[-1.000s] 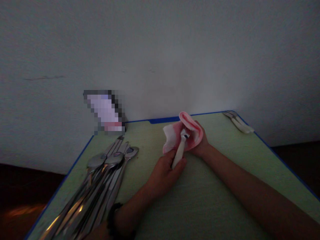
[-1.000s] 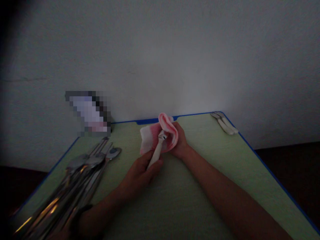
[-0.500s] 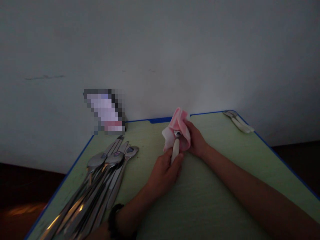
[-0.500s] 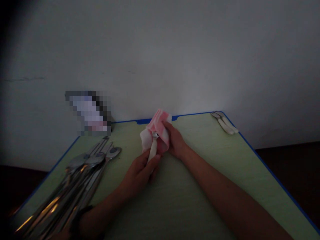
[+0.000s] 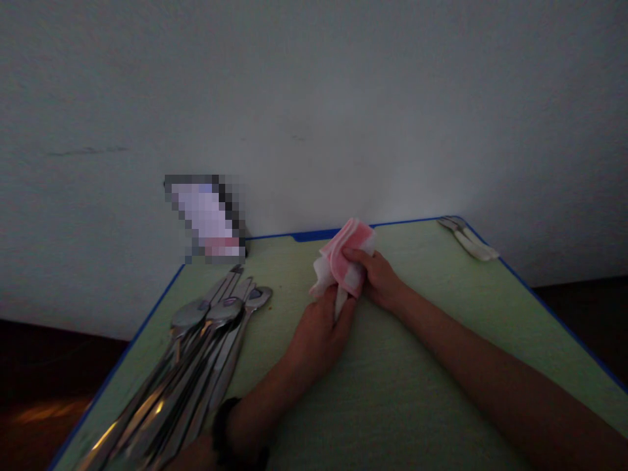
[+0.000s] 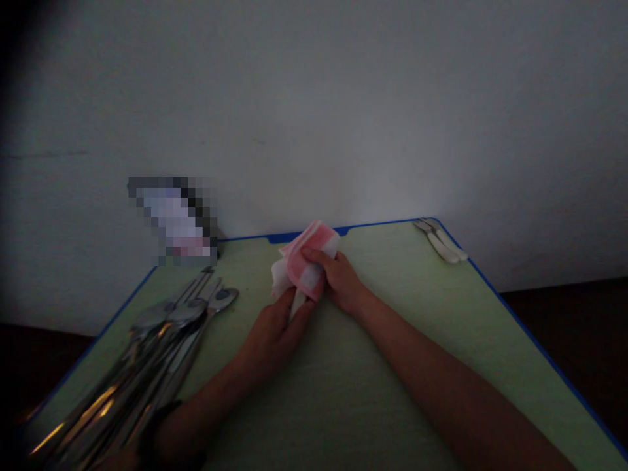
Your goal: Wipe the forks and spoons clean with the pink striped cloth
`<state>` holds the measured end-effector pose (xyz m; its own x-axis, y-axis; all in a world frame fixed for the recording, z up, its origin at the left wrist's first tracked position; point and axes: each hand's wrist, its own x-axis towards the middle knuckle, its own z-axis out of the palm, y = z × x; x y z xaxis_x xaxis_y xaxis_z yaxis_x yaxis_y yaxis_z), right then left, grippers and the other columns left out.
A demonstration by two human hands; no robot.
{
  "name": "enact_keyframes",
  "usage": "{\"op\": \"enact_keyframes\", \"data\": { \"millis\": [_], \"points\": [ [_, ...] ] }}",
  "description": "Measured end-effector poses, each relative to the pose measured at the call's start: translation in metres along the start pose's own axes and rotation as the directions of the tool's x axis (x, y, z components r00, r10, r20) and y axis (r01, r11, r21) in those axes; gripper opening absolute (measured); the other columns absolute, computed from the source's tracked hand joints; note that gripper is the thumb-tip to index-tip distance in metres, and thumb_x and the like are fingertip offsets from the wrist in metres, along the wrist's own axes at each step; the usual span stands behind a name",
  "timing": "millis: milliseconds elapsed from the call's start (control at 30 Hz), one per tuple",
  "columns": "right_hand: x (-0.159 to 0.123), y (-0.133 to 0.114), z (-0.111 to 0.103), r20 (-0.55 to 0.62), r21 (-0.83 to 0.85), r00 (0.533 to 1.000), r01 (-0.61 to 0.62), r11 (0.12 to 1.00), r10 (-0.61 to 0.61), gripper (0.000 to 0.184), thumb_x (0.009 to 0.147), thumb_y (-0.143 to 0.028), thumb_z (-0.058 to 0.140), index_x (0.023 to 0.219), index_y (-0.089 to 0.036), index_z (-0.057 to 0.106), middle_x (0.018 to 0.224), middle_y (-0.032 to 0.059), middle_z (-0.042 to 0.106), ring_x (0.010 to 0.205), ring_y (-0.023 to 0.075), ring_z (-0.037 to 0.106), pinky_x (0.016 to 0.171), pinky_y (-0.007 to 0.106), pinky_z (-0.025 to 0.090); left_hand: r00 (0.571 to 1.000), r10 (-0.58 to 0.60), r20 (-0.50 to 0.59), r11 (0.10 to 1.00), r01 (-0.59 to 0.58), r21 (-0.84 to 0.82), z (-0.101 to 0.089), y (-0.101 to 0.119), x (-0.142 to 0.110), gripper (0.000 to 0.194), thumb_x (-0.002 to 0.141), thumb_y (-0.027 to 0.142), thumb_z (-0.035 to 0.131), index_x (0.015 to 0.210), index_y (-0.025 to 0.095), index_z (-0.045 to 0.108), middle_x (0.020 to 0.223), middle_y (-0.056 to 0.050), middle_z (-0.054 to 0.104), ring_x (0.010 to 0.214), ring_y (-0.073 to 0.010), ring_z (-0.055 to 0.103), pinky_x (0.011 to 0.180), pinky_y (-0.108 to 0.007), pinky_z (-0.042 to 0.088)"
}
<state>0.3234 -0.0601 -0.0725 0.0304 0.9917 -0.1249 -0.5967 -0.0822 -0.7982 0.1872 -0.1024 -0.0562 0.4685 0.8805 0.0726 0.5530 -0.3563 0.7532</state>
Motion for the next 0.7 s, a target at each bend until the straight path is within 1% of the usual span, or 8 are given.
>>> {"op": "enact_keyframes", "data": {
  "millis": [67,133,267,433,600,700],
  "points": [
    [0.0017,-0.0009,0.0004,-0.02,0.055,1.0,-0.013,0.998,0.014,0.021,0.06,-0.032,0.072,0.07,-0.016,0.061,0.059,-0.0021,0.061,0.054,0.0111,0.051,0.056,0.025,0.041,0.999,0.021,0.026,0.998,-0.023,0.055,-0.0002,-0.0012,-0.0005,0.028,0.091,0.033,0.039,0.107,0.014,0.052,0.096,-0.011,0.066,0.081,-0.0235,0.063,0.071,-0.034,0.046],
    [0.0031,-0.0017,0.0,-0.029,0.101,0.999,-0.029,0.994,0.032,0.022,0.062,-0.033,0.071,0.071,-0.016,0.061,0.058,-0.0026,0.06,0.054,0.0115,0.052,0.058,0.026,0.041,0.998,0.038,0.047,0.997,-0.04,0.062,-0.001,-0.0014,-0.0014,0.028,0.092,0.033,0.038,0.108,0.014,0.05,0.098,-0.011,0.065,0.083,-0.0235,0.062,0.073,-0.034,0.046],
    [0.005,-0.0025,-0.0022,-0.034,0.171,0.997,-0.065,0.983,0.072,0.022,0.065,-0.035,0.07,0.069,-0.017,0.058,0.058,-0.0034,0.058,0.053,0.0111,0.05,0.059,0.026,0.042,0.996,0.041,0.077,0.996,-0.047,0.07,-0.0026,0.0002,-0.0032,0.027,0.092,0.033,0.037,0.107,0.014,0.05,0.097,-0.011,0.064,0.082,-0.0231,0.062,0.071,-0.034,0.046],
    [0.0068,-0.003,-0.0044,-0.038,0.17,0.996,-0.077,0.983,0.084,0.023,0.067,-0.037,0.069,0.069,-0.017,0.058,0.056,-0.0033,0.057,0.054,0.0121,0.051,0.062,0.027,0.043,0.995,0.041,0.092,0.997,-0.047,0.062,-0.0036,0.0008,-0.0039,0.026,0.092,0.033,0.036,0.103,0.014,0.051,0.091,-0.009,0.063,0.077,-0.0212,0.06,0.069,-0.033,0.045],
    [0.0064,-0.0034,-0.0038,-0.049,0.178,0.995,-0.071,0.982,0.081,0.024,0.067,-0.039,0.069,0.072,-0.017,0.059,0.06,-0.0017,0.06,0.062,0.0143,0.056,0.064,0.028,0.045,0.994,0.041,0.098,0.999,-0.04,-0.005,-0.0062,0.0018,-0.003,0.025,0.091,0.033,0.037,0.1,0.015,0.053,0.087,-0.006,0.062,0.074,-0.0196,0.059,0.067,-0.03,0.044],
    [0.0065,-0.003,-0.0032,-0.062,0.207,0.993,-0.089,0.974,0.103,0.025,0.068,-0.04,0.068,0.076,-0.018,0.06,0.063,-0.0011,0.061,0.064,0.015,0.057,0.064,0.029,0.046,0.997,0.016,0.07,0.993,-0.008,-0.117,-0.0077,0.0032,-0.0023,0.025,0.09,0.033,0.041,0.102,0.016,0.055,0.088,-0.005,0.063,0.077,-0.0194,0.059,0.068,-0.029,0.044]
  ]
}}
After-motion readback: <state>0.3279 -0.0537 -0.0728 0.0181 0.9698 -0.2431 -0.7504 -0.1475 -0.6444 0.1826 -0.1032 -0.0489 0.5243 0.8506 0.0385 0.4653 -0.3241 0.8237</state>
